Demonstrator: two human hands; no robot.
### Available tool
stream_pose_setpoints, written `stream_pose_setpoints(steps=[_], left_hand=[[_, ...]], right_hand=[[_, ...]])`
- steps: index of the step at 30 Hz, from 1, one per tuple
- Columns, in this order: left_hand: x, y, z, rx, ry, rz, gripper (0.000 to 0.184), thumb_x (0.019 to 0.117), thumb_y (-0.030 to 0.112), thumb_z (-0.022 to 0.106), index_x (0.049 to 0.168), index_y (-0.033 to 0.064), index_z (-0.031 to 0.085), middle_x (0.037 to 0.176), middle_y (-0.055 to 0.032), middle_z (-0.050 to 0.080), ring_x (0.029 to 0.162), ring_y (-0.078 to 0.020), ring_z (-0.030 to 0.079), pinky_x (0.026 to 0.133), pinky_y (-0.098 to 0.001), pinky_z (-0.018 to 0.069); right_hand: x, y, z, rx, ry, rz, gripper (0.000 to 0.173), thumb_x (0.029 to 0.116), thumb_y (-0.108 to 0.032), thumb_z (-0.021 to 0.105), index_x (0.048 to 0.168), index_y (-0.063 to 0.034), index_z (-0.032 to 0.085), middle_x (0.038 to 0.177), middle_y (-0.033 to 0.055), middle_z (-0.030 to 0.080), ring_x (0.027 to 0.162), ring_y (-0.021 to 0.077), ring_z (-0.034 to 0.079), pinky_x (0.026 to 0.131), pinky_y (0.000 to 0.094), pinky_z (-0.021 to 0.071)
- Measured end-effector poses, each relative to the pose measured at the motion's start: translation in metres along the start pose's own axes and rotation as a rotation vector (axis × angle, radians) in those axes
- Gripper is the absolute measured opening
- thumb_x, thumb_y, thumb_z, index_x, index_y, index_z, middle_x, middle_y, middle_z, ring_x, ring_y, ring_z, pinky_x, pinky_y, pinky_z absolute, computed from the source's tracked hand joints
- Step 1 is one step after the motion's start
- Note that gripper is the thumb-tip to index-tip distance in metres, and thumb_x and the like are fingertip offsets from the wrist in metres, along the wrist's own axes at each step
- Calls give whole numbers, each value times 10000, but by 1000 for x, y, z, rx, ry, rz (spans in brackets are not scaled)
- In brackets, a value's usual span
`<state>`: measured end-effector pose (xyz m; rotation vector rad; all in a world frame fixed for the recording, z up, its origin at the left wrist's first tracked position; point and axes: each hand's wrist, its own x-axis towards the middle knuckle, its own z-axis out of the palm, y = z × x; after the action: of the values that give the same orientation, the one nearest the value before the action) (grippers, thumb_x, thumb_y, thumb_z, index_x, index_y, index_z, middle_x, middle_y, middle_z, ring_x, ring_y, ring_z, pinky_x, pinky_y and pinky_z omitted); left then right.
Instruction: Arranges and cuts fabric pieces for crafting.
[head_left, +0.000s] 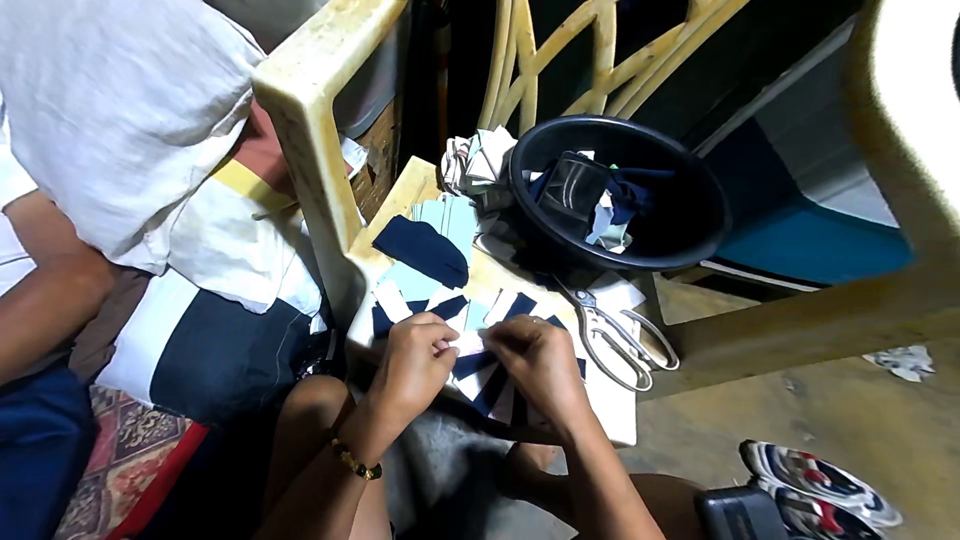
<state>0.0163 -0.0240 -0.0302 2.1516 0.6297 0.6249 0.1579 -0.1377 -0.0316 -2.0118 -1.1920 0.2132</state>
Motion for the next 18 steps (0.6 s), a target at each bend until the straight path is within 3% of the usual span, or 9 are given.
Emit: stream_pose_setpoints(steps=[5,12,18], left_hand=[[0,2,-3,18,-19,-33,122,867,-15,699,967,-31,768,1036,-174,697,855,-142,675,768,-221,557],[0,-9,-7,-8,216,-19,75,871,11,683,891,-5,754,927,-123,713,759,-80,677,682,-184,559],[-1,-8,-4,8,132,22,92,888,20,686,923,-14,764,962,-150,721,794,-135,684,741,-228,562]], right_hand=[[0,1,2,-17,14,-8,78,878,-40,721,908,-37,792,898,121,739,862,245,709,792,438,567],[-1,2,2,-6,15,-9,84,868,-29,724,917,-33,793,907,128,739,857,246,711,788,438,571],[-2,0,0,-11,19,-6,84,869,-24,718,916,-23,789,907,129,740,849,250,711,781,448,572]])
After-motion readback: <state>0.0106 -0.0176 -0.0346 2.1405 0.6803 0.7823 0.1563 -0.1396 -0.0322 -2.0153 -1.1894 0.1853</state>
